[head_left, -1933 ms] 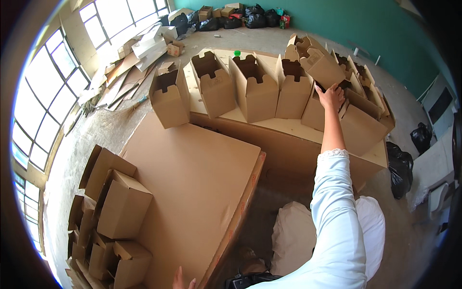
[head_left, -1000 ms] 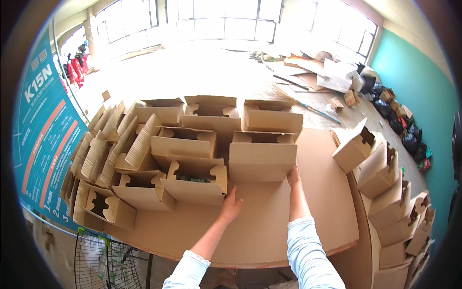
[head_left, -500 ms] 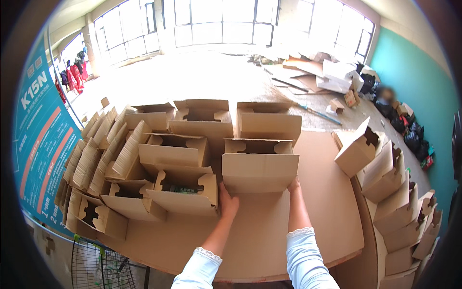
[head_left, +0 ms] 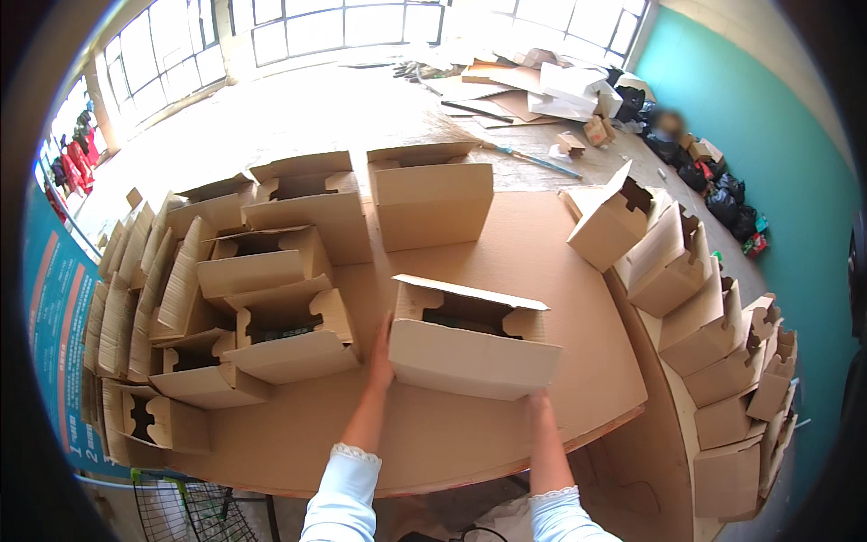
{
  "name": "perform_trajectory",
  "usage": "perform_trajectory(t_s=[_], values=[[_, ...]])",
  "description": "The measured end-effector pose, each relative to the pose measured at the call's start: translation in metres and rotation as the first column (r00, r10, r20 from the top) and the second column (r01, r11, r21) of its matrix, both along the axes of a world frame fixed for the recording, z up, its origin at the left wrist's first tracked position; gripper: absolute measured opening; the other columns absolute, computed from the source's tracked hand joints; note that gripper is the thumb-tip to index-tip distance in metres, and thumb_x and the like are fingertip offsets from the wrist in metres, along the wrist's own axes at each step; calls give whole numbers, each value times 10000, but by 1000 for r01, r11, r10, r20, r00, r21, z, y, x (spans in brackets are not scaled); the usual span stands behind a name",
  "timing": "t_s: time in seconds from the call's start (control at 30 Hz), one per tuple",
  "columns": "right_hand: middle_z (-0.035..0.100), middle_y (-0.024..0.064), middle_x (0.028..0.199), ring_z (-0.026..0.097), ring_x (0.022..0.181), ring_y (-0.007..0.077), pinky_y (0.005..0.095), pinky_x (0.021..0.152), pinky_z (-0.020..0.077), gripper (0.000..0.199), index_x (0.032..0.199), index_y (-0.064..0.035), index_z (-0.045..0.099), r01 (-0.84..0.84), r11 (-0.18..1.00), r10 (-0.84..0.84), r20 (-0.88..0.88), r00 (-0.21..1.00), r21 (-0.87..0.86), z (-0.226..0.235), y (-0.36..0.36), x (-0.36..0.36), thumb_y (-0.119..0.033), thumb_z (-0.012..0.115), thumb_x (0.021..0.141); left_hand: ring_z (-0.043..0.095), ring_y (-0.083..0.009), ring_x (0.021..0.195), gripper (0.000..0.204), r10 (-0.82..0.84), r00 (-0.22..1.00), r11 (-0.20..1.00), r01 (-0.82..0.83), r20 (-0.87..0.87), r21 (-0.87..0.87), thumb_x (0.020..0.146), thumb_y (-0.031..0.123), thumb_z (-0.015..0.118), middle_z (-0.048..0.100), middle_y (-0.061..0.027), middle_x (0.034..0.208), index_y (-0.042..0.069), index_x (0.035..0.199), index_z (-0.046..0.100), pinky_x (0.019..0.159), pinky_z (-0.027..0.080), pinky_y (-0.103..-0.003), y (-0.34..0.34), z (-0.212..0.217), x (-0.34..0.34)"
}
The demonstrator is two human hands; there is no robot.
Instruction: The person places bottles into individual cardboard inserts, then places the filled inserts into a larger cardboard box.
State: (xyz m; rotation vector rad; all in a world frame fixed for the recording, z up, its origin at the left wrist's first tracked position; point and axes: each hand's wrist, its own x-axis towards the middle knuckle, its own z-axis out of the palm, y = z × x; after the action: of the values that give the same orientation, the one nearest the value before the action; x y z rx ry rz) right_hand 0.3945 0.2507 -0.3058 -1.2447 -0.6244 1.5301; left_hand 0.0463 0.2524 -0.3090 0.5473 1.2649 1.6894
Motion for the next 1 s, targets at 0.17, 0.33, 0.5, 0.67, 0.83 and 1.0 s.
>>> perform_trajectory(t_s=[0.17,0.33,0.5,0.67,0.83,1.0], values=[[547,84,1204,534,1078,243,395,875,476,524,1291,-71,449,66,998,-66,15,998,7,-8,4,1,-448,451,927,469,-205,1179,488,-467,879,882,470,93,-12,965,301,420,466,-125,1308,48,1379,367,998,372,-318,24,-19,22],[548,85,1201,537,1072,244,397,868,480,520,1289,-71,450,48,999,-48,-27,998,-4,2,9,-2,-444,451,928,319,-220,1318,520,-278,912,944,318,-301,90,980,370,369,383,-127,1397,46,1387,356,1103,218,-327,-23,-39,23],[549,87,1198,540,1066,246,398,860,484,515,1287,-70,451,31,999,-33,-53,998,-35,17,-2,9,-441,450,929,313,-258,1324,553,-97,986,995,98,-132,0,992,428,277,382,-134,1406,36,1371,371,1101,213,-339,-64,55,74],[549,88,1195,544,1060,247,399,853,489,511,1284,-70,452,-23,997,17,-82,996,-78,41,-33,9,-438,450,930,326,-268,1311,561,-138,959,986,109,-246,-129,991,443,239,400,-129,1395,51,1367,382,1093,220,-349,-109,105,75],[550,90,1192,547,1054,248,401,846,493,506,1282,-69,453,-57,993,47,-94,994,-106,61,-61,-8,-435,449,932,345,-250,1299,578,-230,972,960,234,43,-155,984,459,247,396,-132,1399,49,1368,385,1078,242,-337,-129,71,57],[551,91,1189,551,1048,250,402,838,498,502,1280,-69,454,-67,987,57,-70,996,-148,88,-103,-23,-432,449,933,361,-236,1287,612,-253,967,961,247,-34,-121,979,478,267,393,-142,1394,9,1352,388,1068,260,-329,-163,133,44]])
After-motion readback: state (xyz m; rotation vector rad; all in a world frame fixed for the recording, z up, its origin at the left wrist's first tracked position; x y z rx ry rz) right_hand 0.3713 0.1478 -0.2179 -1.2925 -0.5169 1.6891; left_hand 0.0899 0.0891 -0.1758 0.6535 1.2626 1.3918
